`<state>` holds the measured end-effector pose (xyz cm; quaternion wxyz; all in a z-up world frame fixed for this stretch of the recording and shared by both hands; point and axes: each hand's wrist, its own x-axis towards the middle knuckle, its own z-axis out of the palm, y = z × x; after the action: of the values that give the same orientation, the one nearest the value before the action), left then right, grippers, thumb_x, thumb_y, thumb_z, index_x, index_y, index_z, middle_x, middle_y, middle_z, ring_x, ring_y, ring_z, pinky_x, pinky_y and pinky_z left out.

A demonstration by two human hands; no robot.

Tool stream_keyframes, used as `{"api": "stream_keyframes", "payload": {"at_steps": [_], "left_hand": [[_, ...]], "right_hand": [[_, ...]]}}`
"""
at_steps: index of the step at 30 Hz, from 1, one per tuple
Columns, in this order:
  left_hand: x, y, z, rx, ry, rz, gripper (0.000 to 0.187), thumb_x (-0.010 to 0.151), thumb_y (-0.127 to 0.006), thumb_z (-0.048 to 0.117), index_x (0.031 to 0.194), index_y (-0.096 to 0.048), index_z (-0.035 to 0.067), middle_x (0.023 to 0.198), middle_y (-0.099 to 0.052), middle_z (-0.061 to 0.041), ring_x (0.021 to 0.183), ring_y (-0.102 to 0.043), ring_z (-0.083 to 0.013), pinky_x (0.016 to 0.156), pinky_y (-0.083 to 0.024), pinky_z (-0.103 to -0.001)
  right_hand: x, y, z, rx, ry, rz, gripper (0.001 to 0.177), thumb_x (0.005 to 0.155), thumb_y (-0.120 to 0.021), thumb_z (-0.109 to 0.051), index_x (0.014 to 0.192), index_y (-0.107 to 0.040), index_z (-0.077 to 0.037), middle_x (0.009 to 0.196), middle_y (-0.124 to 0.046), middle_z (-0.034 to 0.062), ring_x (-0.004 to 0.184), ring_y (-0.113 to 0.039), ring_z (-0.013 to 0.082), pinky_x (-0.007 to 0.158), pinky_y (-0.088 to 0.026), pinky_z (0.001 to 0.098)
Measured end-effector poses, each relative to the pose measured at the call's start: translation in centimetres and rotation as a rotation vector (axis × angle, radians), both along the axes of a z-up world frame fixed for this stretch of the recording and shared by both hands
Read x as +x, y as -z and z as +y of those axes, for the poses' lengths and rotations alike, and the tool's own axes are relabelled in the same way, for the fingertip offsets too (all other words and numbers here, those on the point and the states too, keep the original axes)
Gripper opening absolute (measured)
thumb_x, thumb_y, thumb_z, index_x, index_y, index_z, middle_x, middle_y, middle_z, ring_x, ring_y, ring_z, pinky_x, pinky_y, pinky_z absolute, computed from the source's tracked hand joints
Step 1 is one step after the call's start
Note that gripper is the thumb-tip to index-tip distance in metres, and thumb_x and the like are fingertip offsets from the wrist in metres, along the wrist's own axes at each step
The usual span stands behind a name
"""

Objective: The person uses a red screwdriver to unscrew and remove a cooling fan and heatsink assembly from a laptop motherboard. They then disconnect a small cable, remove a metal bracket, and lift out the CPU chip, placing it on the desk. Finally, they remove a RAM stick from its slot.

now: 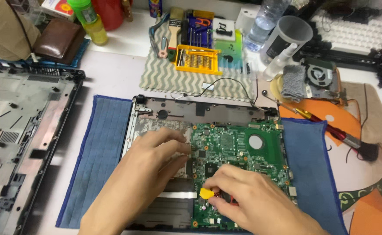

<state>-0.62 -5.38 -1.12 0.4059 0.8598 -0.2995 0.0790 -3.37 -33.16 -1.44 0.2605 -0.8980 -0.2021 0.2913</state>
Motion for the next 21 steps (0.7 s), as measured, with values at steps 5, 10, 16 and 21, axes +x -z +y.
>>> {"api": "stream_keyframes", "payload": {"at_steps": [5, 10, 16, 21], "left_hand": [[0.2, 0.3, 0.2, -0.006, -0.009, -0.001, 0.008, 0.107, -0.077, 0.013, 0.109, -0.078, 0.005, 0.117, -0.080, -0.009, 0.101, -0.080, -0.0318, 0.085, -0.061, -0.044], [0.1, -0.3, 0.6, -0.066, 0.014, 0.044, 0.010, 0.109, -0.075, 0.013, 0.108, -0.078, 0.004, 0.116, -0.079, -0.009, 0.102, -0.081, -0.0288, 0.088, -0.061, -0.040], [0.5, 0.6, 1.4, -0.076, -0.034, 0.061, 0.009, 0.106, -0.077, 0.015, 0.109, -0.083, 0.008, 0.123, -0.082, -0.008, 0.114, -0.086, -0.0269, 0.096, -0.064, -0.040], [0.6, 1.3, 1.6, -0.071, -0.033, 0.078, 0.013, 0.108, -0.074, 0.019, 0.112, -0.083, 0.010, 0.122, -0.081, -0.007, 0.112, -0.084, -0.0287, 0.095, -0.063, -0.042]], "right_hand": [[0.2, -0.2, -0.2, 0.081, -0.104, -0.194, 0.031, 0.110, -0.076, -0.032, 0.139, -0.082, -0.025, 0.114, -0.079, -0.0056, 0.075, -0.080, 0.0183, 0.068, -0.058, 0.0374], [1.7, -2.0, -0.9, 0.153, -0.062, -0.151, 0.031, 0.108, -0.074, -0.022, 0.135, -0.090, -0.023, 0.105, -0.085, -0.0056, 0.063, -0.071, 0.0151, 0.059, -0.051, 0.0370], [6.6, -4.7, -2.8, 0.188, 0.027, -0.487, 0.022, 0.095, -0.083, -0.019, 0.116, -0.092, -0.021, 0.109, -0.097, -0.0058, 0.089, -0.089, 0.0067, 0.081, -0.069, 0.0254], [13.3, -7.2, -2.5, -0.073, 0.369, -0.498, 0.019, 0.105, -0.078, -0.025, 0.120, -0.087, -0.017, 0.119, -0.088, 0.0014, 0.075, -0.072, 0.0128, 0.070, -0.060, 0.0286]]}}
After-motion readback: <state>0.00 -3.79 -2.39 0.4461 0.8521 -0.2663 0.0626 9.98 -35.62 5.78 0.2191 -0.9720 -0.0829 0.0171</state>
